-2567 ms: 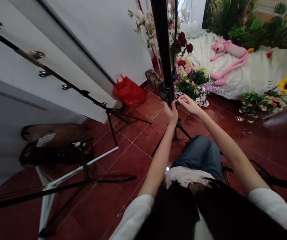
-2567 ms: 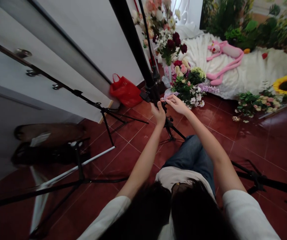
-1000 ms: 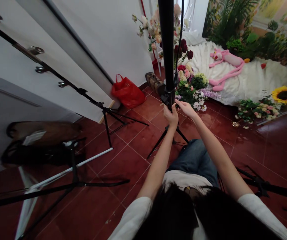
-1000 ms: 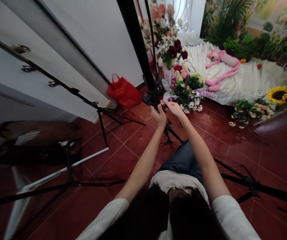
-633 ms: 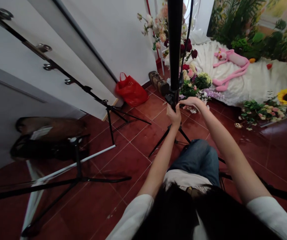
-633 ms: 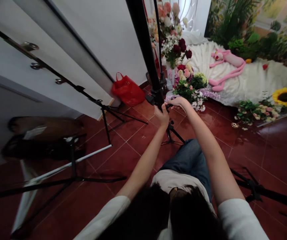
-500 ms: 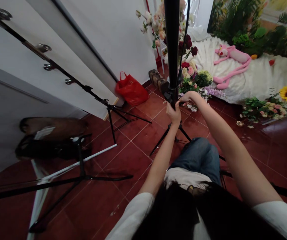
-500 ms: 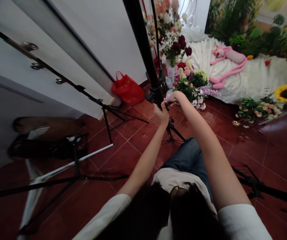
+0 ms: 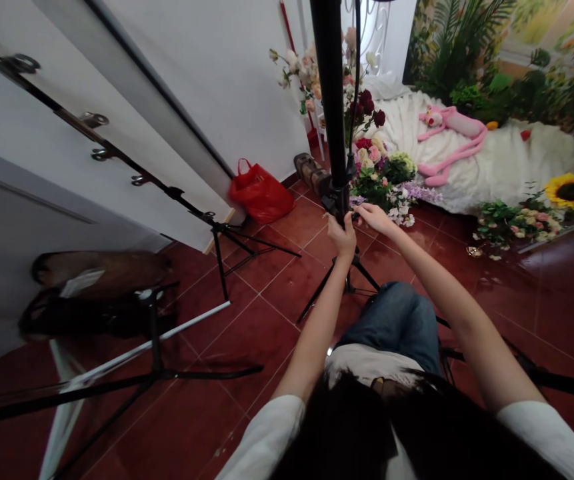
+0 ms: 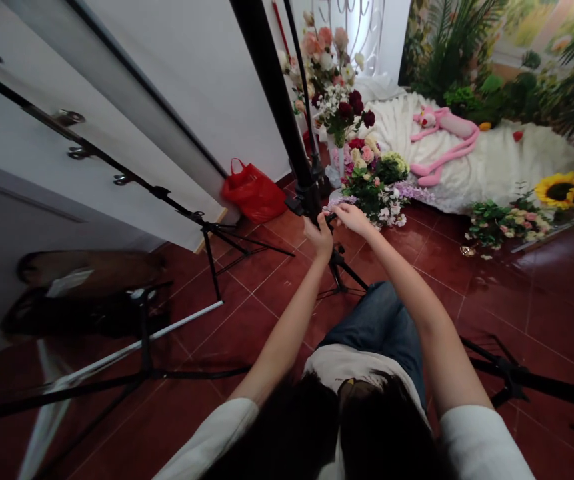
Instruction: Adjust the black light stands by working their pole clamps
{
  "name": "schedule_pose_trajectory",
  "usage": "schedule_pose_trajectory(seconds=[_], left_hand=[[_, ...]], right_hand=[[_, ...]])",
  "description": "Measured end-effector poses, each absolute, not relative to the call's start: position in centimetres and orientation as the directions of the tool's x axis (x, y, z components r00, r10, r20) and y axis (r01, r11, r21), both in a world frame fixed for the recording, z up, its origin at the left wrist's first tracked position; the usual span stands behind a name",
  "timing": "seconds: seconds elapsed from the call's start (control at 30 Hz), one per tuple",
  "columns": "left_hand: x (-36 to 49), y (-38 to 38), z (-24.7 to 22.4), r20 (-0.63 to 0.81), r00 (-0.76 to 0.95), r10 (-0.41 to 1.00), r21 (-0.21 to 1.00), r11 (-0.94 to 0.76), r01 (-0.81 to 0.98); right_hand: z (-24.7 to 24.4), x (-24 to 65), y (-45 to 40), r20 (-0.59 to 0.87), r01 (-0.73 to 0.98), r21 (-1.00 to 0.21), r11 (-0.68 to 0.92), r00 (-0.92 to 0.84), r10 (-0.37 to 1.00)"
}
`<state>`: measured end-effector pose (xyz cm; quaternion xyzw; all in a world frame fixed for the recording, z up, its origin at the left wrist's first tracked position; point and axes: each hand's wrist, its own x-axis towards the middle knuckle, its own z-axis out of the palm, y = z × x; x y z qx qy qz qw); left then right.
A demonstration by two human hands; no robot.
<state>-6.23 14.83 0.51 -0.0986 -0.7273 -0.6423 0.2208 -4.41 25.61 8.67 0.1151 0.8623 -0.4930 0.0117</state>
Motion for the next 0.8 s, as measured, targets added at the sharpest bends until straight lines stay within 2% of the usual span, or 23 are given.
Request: schedule_pose_trajectory(seconds=[0.07, 0.17, 0.23, 0.3, 0.43, 0.5, 0.57, 0.67, 0.8], left_hand=[[-6.0, 14.6, 0.8, 0.458, -0.873, -0.168, 0.887, 0.153, 0.436], [-5.4, 13.8, 1.1, 0.478, -0.870, -0.120, 0.874, 0.161, 0.458], [-4.6, 13.2, 1.0, 0.472, -0.874, -0.112, 0.875, 0.180, 0.450], [-3.3, 12.9, 0.8, 0.453, -0.873, -0.178, 0.887, 0.183, 0.423], [0.8, 14.0, 0.5, 0.380, -0.869, -0.318, 0.925, 0.135, 0.355], [3.6, 15.7, 0.4, 0.348, -0.885, -0.310, 0.937, 0.097, 0.334], [6.7, 18.2, 0.4, 0.320, -0.931, -0.178, 0.947, 0.035, 0.318], [11.6, 23.4, 0.5, 0.255, -0.948, 0.191, 0.967, -0.081, 0.243], [18.4, 30.9, 1.7, 0.244, -0.719, 0.651, 0.969, -0.184, 0.162]], right_hand=[[7.0, -3.4, 25.2, -0.089, 0.150, -0.943, 0.296, -0.974, 0.208], [4.8, -0.1, 25.1, -0.143, 0.162, -0.984, 0.075, -0.966, 0.213], [3.7, 3.6, 25.8, -0.175, 0.176, -0.984, -0.013, -0.966, 0.190], [2.7, 8.4, 27.2, -0.165, 0.155, -0.986, -0.061, -0.959, 0.231], [1.5, 19.0, 30.7, -0.152, 0.106, -0.987, -0.117, -0.844, 0.515], [1.2, 24.4, 32.2, -0.154, 0.082, -0.987, -0.138, -0.731, 0.665], [1.2, 29.5, 33.1, -0.167, 0.053, -0.984, -0.169, -0.593, 0.788], [1.6, 36.2, 33.6, -0.185, -0.003, -0.980, -0.200, -0.366, 0.912], [2.2, 42.8, 33.5, -0.200, -0.088, -0.974, -0.207, -0.082, 0.976]])
